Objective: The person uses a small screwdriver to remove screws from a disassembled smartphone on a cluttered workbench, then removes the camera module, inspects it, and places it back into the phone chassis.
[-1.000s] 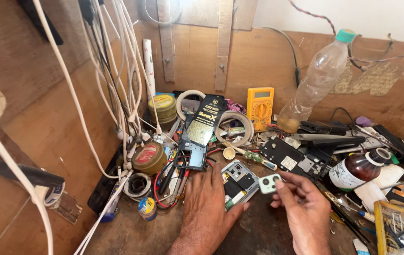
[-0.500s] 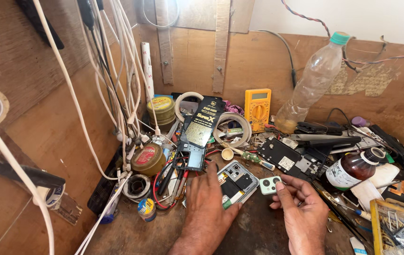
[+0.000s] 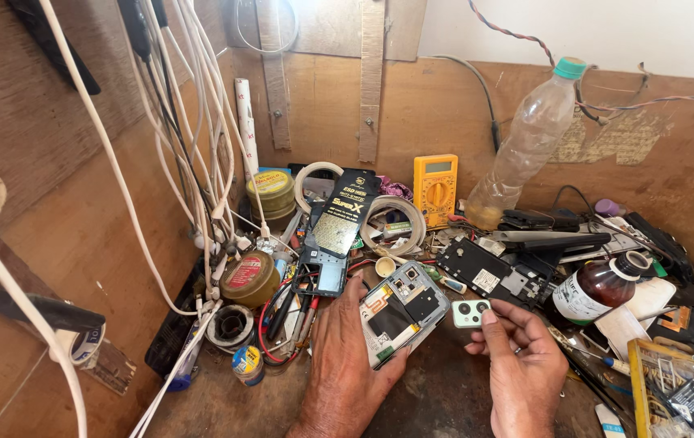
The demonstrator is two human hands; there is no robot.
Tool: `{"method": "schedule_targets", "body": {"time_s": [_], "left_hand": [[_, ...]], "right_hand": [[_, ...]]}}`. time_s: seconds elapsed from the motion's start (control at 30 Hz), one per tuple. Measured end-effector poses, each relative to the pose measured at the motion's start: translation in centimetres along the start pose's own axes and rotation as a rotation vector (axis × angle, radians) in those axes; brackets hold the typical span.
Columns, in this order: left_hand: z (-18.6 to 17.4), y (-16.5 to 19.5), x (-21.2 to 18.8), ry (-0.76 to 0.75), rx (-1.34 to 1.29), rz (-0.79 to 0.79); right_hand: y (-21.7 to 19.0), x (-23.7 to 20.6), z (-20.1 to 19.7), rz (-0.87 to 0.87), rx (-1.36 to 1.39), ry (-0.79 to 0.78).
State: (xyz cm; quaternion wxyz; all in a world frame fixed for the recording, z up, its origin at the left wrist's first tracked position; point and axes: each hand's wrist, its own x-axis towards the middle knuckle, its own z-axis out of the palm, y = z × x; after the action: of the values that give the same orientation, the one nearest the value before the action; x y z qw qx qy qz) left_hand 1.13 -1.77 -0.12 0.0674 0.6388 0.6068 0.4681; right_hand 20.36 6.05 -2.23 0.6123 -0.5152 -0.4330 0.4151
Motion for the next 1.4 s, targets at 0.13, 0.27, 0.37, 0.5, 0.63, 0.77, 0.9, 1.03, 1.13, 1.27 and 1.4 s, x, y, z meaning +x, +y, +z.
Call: {"method": "schedule_targets", "body": {"time_s": [0.13, 0.27, 0.37, 0.5, 0.63, 0.77, 0.9, 1.03, 1.13, 1.27, 1.4], "left_hand": [[-0.1, 0.1, -0.1, 0.025, 0.003, 0.023], [-0.2, 0.1, -0.2, 0.041, 0.003, 0.05], [-0.3, 0.1, -0.3, 0.042, 0.01, 0.059], [-0.3, 0.1, -0.3, 0.051, 0.012, 0.083], [-0.5, 0.3, 0.0, 0.027, 0.009, 0.006], [-1.1, 0.7, 0.8, 0.01, 0.005, -0.114], [-2.1, 1.1, 1.5, 0.018, 0.003, -0.232], [-2.6, 1.6, 1.7, 0.064, 0.001, -0.281], [-2.5, 1.6, 1.9, 0.052, 0.016, -0.299], [-2.3, 1.2, 1.6, 0.017, 0.026, -0.305], [-2.2, 0.6, 1.0, 0.003, 0.072, -0.241]], "right_hand": [[0.0, 0.1, -0.1, 0.011, 0.024, 0.003], [0.1, 0.0, 0.0, 0.005, 0.031, -0.004], [0.2, 0.0, 0.0, 0.0, 0.039, -0.004], [0.0, 0.0, 0.0, 0.004, 0.035, 0.005], [0.0, -0.1, 0.0, -0.013, 0.014, 0.011], [0.1, -0.1, 0.2, -0.061, -0.058, 0.004], [0.2, -0.5, 1.2, -0.116, -0.151, -0.124], [0.1, -1.0, 3.2, -0.106, -0.262, -0.205], [0.2, -1.4, 5.0, -0.244, -0.458, -0.271], [0.0, -2.1, 5.1, -0.448, -0.808, -0.232], [-0.7, -1.3, 1.7, -0.399, -0.692, -0.138]]}}
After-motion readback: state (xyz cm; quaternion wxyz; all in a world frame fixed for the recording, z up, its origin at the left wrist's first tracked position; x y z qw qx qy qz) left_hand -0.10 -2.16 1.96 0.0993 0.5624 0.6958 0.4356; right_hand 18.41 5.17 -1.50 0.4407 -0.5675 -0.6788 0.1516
